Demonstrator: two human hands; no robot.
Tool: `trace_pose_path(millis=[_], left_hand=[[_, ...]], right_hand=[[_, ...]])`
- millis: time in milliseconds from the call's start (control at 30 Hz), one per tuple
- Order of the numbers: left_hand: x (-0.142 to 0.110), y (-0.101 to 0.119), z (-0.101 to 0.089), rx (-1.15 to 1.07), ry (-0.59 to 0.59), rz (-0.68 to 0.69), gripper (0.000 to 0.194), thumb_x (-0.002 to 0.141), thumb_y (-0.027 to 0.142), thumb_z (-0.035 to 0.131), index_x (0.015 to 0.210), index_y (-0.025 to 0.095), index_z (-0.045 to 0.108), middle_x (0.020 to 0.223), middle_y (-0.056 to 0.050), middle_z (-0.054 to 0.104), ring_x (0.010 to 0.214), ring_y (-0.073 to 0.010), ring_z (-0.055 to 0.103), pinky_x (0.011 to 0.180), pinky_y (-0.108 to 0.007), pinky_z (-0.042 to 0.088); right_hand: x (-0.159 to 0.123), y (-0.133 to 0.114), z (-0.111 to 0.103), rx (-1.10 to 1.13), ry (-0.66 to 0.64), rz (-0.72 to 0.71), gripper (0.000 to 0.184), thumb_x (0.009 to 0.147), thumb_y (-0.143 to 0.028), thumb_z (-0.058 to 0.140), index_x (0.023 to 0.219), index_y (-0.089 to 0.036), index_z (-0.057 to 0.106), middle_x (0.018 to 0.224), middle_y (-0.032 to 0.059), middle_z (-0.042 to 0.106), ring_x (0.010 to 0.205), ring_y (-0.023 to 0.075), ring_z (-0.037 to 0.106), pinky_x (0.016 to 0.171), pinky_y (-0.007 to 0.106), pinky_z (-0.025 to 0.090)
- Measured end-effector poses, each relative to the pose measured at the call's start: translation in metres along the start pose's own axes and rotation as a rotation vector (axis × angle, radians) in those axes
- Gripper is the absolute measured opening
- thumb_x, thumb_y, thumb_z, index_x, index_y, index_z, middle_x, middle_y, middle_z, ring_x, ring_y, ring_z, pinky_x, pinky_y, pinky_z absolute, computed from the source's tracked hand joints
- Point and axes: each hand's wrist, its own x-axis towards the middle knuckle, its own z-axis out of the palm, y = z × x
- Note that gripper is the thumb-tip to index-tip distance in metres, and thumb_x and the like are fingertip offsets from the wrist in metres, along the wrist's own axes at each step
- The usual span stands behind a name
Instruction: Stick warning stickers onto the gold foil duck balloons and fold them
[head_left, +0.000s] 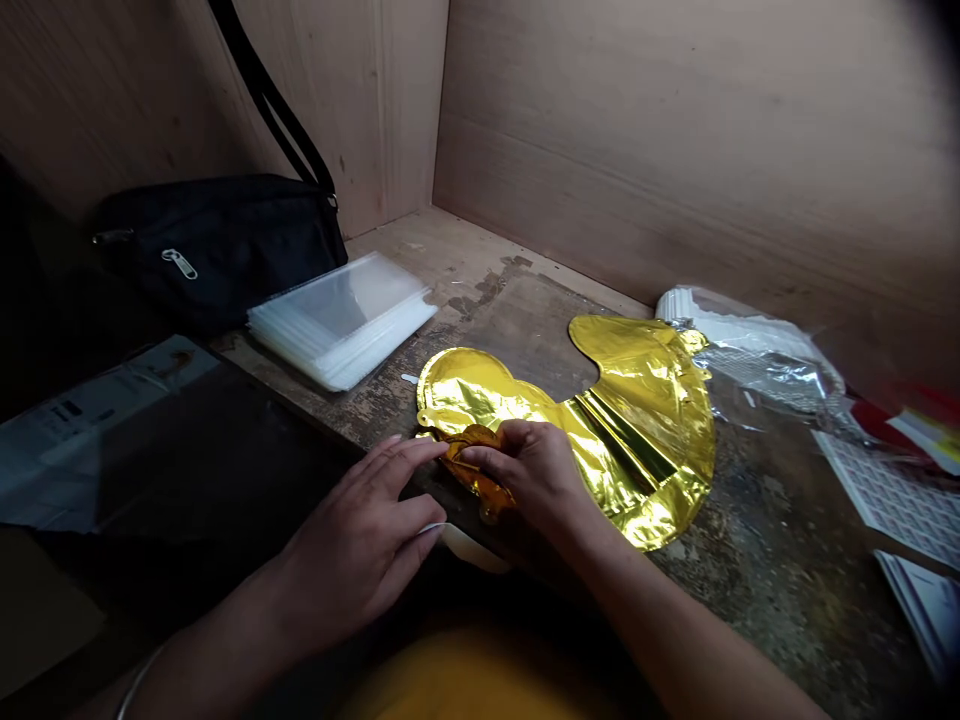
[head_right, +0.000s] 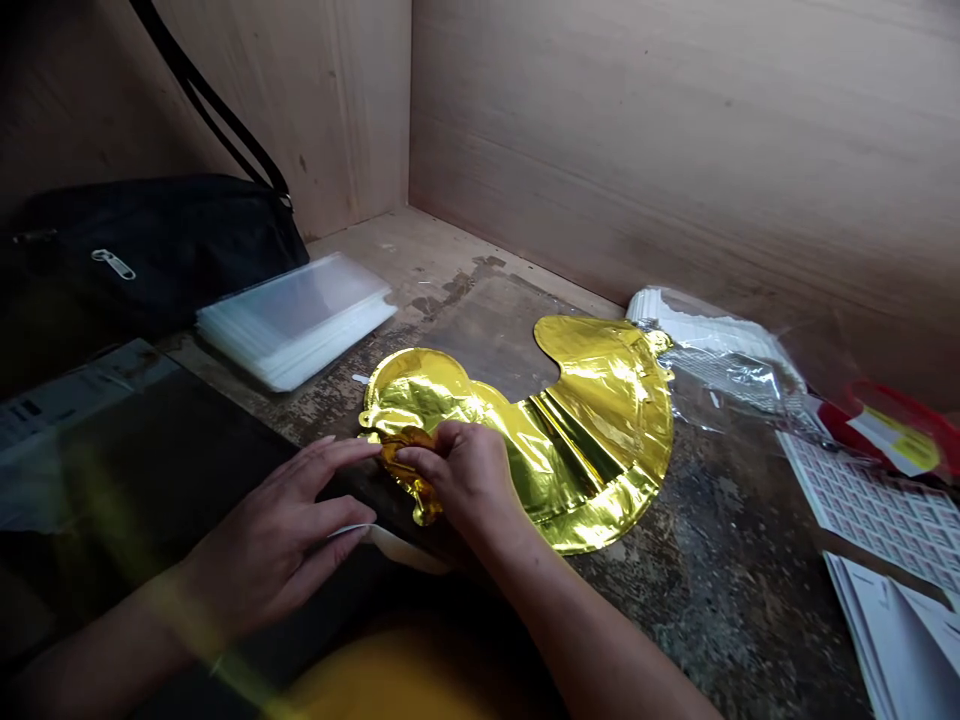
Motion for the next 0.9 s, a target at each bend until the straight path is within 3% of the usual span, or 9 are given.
trace_pose_path(millis=[167,300,433,567,767,833,900], left_hand=[[0.012,-0.001,0.0,0.042,-0.049,0.052,0.016,0.092,0.017,0.051,0.086,0.02,0.066,0.149,-0.009,0.042,0.14,-0.0254,0.037,0.12,-0.052,0.024],[0.022,-0.003,0.001,0.081,-0.14,0.135,0.016,0.093,0.019,0.05,0.087,0.02,0.065,0.146,-0.007,0.048,0.14,-0.0248,0.038,0.121,-0.05,0.023],[0.035,-0.005,0.0,0.042,-0.226,0.267,0.016,0.093,0.019,0.051,0.099,0.02,0.065,0.124,-0.006,0.065,0.126,-0.0218,0.054,0.113,-0.041,0.038],[0.04,-0.005,-0.003,0.054,-0.24,0.287,0.016,0.093,0.017,0.048,0.092,0.018,0.064,0.123,-0.01,0.064,0.112,-0.022,0.061,0.097,-0.036,0.052],[0.033,-0.006,-0.006,0.103,-0.061,0.207,0.013,0.09,0.017,0.051,0.085,0.017,0.063,0.149,-0.014,0.039,0.138,-0.0299,0.037,0.115,-0.048,0.033],[0.03,-0.006,-0.006,0.102,-0.099,0.201,0.013,0.091,0.017,0.05,0.086,0.017,0.063,0.154,-0.013,0.032,0.143,-0.0294,0.03,0.119,-0.05,0.025],[0.028,-0.008,-0.004,0.108,-0.166,0.199,0.015,0.093,0.018,0.048,0.086,0.018,0.061,0.155,-0.012,0.034,0.142,-0.0275,0.033,0.12,-0.051,0.021]], right_hand=[[0.013,-0.006,-0.008,0.086,-0.129,0.006,0.045,0.083,-0.05,0.055,0.051,-0.02,0.046,0.048,-0.0072,0.031,0.047,0.0085,0.027,0.044,0.023,0.021],[0.021,-0.009,-0.014,0.169,-0.201,0.067,0.041,0.083,-0.05,0.052,0.055,-0.02,0.048,0.044,-0.0074,0.036,0.041,0.008,0.029,0.041,0.023,0.02],[0.026,-0.006,-0.013,0.25,-0.194,0.121,0.038,0.074,-0.048,0.061,0.054,-0.02,0.046,0.045,-0.0086,0.035,0.041,0.0065,0.027,0.041,0.022,0.019],[0.025,-0.004,-0.01,0.362,-0.174,0.173,0.035,0.07,-0.05,0.065,0.06,-0.019,0.051,0.048,-0.008,0.041,0.043,0.0074,0.032,0.043,0.023,0.026],[0.018,-0.007,-0.004,0.413,-0.124,0.164,0.042,0.061,-0.042,0.077,0.055,-0.021,0.041,0.048,-0.0102,0.035,0.045,0.006,0.03,0.043,0.021,0.023],[0.018,-0.007,-0.003,0.42,-0.133,0.154,0.04,0.062,-0.041,0.078,0.055,-0.02,0.044,0.048,-0.01,0.036,0.045,0.0059,0.03,0.043,0.021,0.023],[0.02,-0.005,-0.002,0.438,-0.148,0.148,0.035,0.066,-0.043,0.075,0.058,-0.019,0.05,0.051,-0.0082,0.042,0.047,0.0069,0.034,0.045,0.021,0.027]])
